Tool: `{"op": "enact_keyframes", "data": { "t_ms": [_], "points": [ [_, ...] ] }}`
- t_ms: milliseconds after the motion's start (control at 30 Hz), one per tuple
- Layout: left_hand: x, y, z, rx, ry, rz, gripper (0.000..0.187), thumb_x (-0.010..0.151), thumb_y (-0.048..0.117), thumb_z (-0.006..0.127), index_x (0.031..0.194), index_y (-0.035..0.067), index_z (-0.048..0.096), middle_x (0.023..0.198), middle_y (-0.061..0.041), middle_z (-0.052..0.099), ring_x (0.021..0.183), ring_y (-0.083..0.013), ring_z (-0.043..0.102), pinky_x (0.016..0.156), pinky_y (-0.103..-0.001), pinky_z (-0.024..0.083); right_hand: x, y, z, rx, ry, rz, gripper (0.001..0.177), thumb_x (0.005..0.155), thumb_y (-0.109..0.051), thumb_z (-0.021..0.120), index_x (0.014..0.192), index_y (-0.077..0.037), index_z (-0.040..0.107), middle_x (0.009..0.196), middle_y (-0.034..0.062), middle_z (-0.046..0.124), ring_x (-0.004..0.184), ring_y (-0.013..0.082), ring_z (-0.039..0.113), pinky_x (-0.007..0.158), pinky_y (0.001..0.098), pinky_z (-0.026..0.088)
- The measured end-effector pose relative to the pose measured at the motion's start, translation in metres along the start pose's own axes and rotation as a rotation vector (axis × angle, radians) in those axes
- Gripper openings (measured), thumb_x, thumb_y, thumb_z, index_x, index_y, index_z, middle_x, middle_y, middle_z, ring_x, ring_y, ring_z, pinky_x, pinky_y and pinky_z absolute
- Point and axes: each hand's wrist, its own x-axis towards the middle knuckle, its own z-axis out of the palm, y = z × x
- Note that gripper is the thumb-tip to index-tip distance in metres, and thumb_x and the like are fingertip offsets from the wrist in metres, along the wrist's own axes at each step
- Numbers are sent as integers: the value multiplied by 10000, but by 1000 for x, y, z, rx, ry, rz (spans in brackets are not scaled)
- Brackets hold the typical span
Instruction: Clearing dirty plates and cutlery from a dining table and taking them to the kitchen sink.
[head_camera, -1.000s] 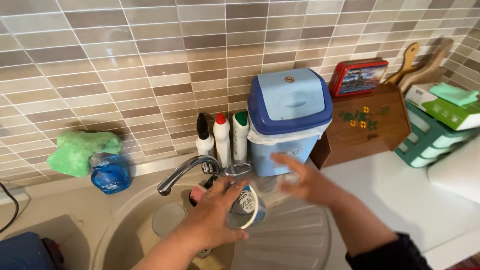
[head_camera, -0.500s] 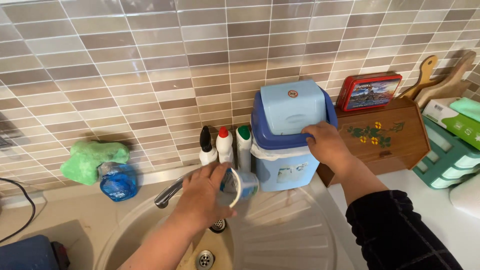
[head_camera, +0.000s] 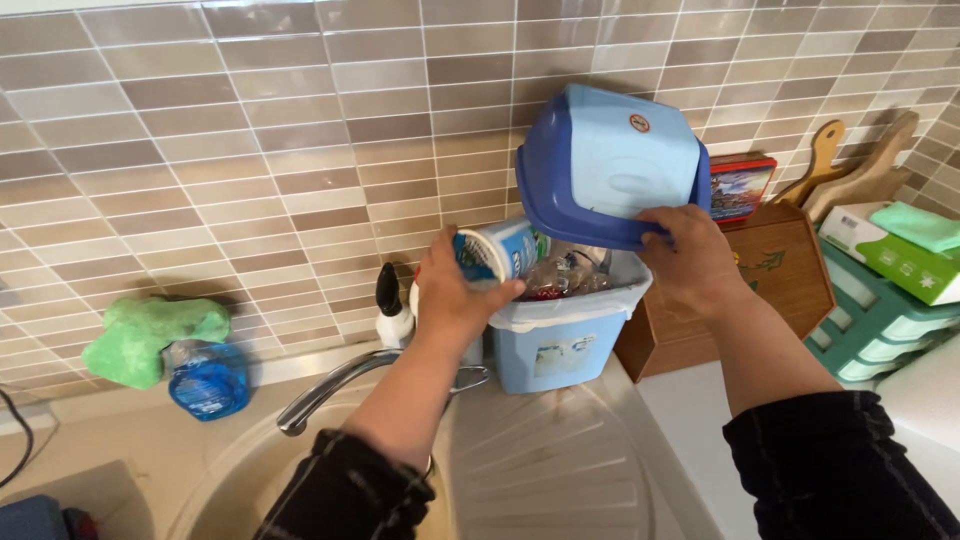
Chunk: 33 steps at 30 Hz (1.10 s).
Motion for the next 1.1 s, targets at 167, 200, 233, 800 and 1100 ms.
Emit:
{"op": "enact_keyframes", "data": {
  "t_ms": [167, 200, 233, 800, 1100],
  "points": [
    [28, 13, 39, 104, -15, 36, 1100, 702, 302, 961, 1587, 116, 335, 1499, -307, 398, 1386, -545, 436, 1099, -602, 441, -9, 24, -4, -38, 30, 70, 316, 943, -239, 700, 1255, -279, 740, 1170, 130, 666, 1122, 355, 659, 898, 440, 559],
    [33, 13, 46, 159, -32, 45, 1076, 729, 277, 949, 1592, 110, 330, 1515, -303, 381, 1387, -551, 429, 1096, -609, 445, -11, 28, -6, -45, 18, 64, 313, 943, -240, 703, 1252, -274, 738, 1163, 137, 665, 1116, 366, 661, 884, 449, 566],
    [36, 10, 55, 157, -38, 48, 1076, 729, 277, 949, 1592, 110, 330, 1515, -303, 381, 1387, -551, 429, 1096, -609, 445, -14, 30, -7, -49, 20, 70, 313, 943, -240, 703, 1252, -274, 738, 1163, 137, 665, 1116, 366, 661, 884, 449, 566],
    [45, -1, 107, 808, -555, -60, 778, 1003, 726, 222, 1637, 278, 277, 1721, -117, 190, 1593, -370, 96, 1218, -679, -47, -33, 21, 20, -80, -31, 126, 309, 931, -265, 692, 1230, -323, 744, 1202, 84, 664, 1155, 342, 661, 965, 447, 560],
    [20, -92, 98, 169, 95, 242, 649, 949, 87, 455, 1584, 24, 338, 1585, -284, 386, 1485, -448, 343, 1178, -701, 196, -32, -29, 32, -24, -70, 85, 301, 1026, -182, 604, 1291, -238, 735, 1268, 128, 659, 1193, 371, 642, 986, 473, 551]
  ]
}}
